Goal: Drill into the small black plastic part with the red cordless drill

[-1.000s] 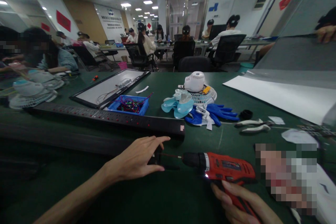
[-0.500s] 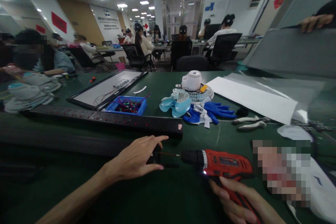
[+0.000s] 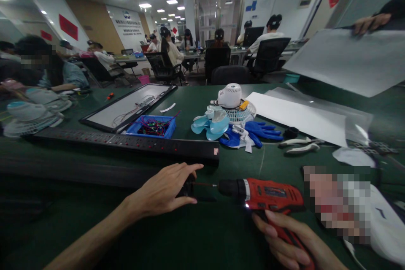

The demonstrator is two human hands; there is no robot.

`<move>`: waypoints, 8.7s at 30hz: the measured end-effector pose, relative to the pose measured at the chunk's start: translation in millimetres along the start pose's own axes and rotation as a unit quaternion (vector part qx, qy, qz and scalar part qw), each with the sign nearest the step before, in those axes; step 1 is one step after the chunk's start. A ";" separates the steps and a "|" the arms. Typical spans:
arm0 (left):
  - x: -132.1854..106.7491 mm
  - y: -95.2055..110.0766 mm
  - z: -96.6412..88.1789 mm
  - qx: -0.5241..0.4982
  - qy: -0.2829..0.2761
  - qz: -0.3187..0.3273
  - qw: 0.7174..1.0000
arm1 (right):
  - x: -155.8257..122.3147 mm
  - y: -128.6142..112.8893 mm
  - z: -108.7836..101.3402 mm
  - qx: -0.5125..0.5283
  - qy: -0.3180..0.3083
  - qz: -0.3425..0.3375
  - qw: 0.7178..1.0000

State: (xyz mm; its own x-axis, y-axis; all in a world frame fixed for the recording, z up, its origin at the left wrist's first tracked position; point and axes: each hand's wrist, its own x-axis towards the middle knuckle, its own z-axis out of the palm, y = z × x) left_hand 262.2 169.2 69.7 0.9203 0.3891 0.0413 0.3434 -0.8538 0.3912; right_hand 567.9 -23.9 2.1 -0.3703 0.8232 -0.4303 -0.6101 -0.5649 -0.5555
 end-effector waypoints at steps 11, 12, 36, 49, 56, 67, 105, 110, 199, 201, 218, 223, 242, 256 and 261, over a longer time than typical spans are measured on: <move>0.3 -1.4 2.8 0.008 0.003 -0.004 1.000 | -1.8 -3.1 16.5 0.031 -0.010 -0.014 0.999; 0.6 -1.5 2.5 0.010 0.004 -0.002 1.000 | -1.8 -3.2 15.0 0.031 -0.012 -0.015 0.999; 0.5 -1.9 4.2 0.013 0.003 -0.004 1.000 | -6.0 1.6 6.3 0.065 0.033 0.005 0.997; -0.5 -1.0 3.4 0.004 -0.006 -0.013 1.000 | -14.4 0.8 24.1 -0.029 0.105 -0.008 0.994; -1.1 0.3 1.1 0.005 -0.005 -0.016 1.000 | -2.9 3.0 8.7 0.024 0.084 -0.067 0.994; 0.8 1.9 -0.7 0.000 0.014 -0.016 1.000 | -5.7 -1.3 21.3 -0.010 0.073 -0.057 0.996; 5.1 5.0 -3.2 -0.013 0.039 -0.101 0.994 | 0.7 6.6 8.6 -0.021 0.015 -0.055 0.998; 3.7 5.2 -6.7 -0.011 0.033 -0.082 0.996 | 2.1 6.9 5.0 -0.015 -0.001 -0.055 0.998; -0.2 1.0 -12.5 -0.039 0.026 -0.035 0.998 | 0.7 0.3 15.0 0.021 0.002 -0.011 1.000; 0.0 1.0 -12.2 -0.039 0.024 -0.039 0.998 | -0.7 1.9 15.5 0.012 0.008 -0.010 1.000; 0.0 1.8 -13.4 -0.044 0.027 -0.031 0.998 | 0.9 -7.9 6.3 -0.028 -0.062 0.026 0.997; -0.1 2.3 -14.2 -0.041 0.026 -0.029 0.998 | -0.3 -3.6 9.4 0.023 -0.038 0.011 0.999; -0.7 1.0 -13.4 -0.033 0.028 -0.027 0.999 | -7.6 -0.1 29.3 -0.002 0.097 -0.008 0.995; -0.8 -0.4 -11.5 -0.032 0.031 -0.024 0.999 | -8.0 -3.4 29.5 -0.033 0.145 -0.012 0.989; -0.7 0.3 -11.6 -0.037 0.026 -0.028 0.999 | -5.8 -8.8 32.2 -0.064 0.133 -0.031 0.989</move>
State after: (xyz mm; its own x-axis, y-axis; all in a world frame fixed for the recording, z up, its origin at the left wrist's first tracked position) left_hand 259.5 172.7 80.5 0.8883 0.4548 0.0634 0.3780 -0.8026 0.4614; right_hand 552.9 -21.9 32.4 -0.1285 0.8218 -0.5551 -0.5264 -0.5309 -0.6642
